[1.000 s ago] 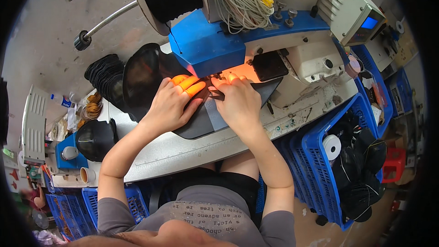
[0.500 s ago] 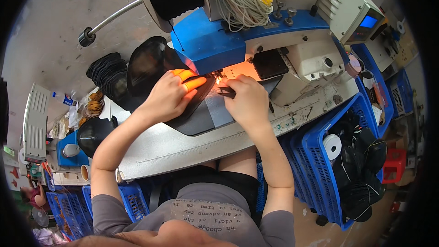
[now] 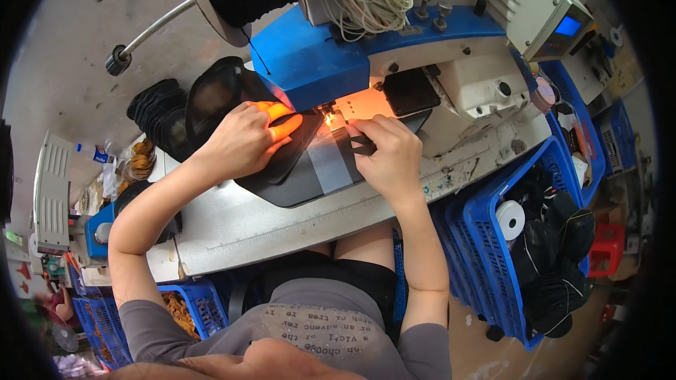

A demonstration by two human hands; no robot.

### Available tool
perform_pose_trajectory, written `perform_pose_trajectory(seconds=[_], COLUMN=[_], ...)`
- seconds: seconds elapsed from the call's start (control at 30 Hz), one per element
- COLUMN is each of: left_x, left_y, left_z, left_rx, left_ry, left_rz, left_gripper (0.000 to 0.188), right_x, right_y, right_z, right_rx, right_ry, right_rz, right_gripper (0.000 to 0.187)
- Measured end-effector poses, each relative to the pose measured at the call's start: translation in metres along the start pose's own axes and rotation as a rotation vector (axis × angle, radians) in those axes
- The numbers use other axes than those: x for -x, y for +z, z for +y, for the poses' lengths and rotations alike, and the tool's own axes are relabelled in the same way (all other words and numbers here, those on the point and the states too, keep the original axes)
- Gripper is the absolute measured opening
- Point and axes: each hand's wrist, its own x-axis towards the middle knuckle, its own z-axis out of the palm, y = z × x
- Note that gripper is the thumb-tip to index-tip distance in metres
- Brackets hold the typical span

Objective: The person operates a sewing machine to stitch a black boot. They guide the boot under the needle, using a tool to assist with alignment and tension. The person repeatedly feeds the boot through the machine, pauses to adjust the material, and continues the sewing process.

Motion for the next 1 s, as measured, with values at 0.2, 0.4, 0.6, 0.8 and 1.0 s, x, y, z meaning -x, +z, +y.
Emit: perform_pose_trajectory(seconds=[0.2, 0.4, 0.6, 0.8, 1.0], left_x=[0.001, -0.001, -0.006, -0.016, -0.024], left_y=[0.008, 0.001, -0.001, 0.002, 0.007], left_z=[0.006, 0.024, 0.038, 0.051, 0.053], left_rx=[0.015, 0.029, 0.066, 0.078, 0.035], left_ry=[-0.040, -0.146, -0.216, -0.314, -0.389], left_rz=[0.100, 0.051, 0.075, 0.108, 0.123], left_gripper=[0.027, 0.022, 0.021, 0.020, 0.021], right_x=[0.000, 0.001, 0.001, 0.002, 0.000], right_y=[0.000, 0.001, 0.002, 0.000, -0.001], right_z=[-0.001, 0.000, 0.001, 0.002, -0.002], right_rx=[-0.016, -0.031, -0.040, -0.040, -0.056], right_ry=[0.011, 0.022, 0.009, -0.006, -0.012], right_rz=[0.003, 0.000, 0.011, 0.020, -0.012], right_gripper=[0.007, 0.008, 0.008, 0.008, 0.009])
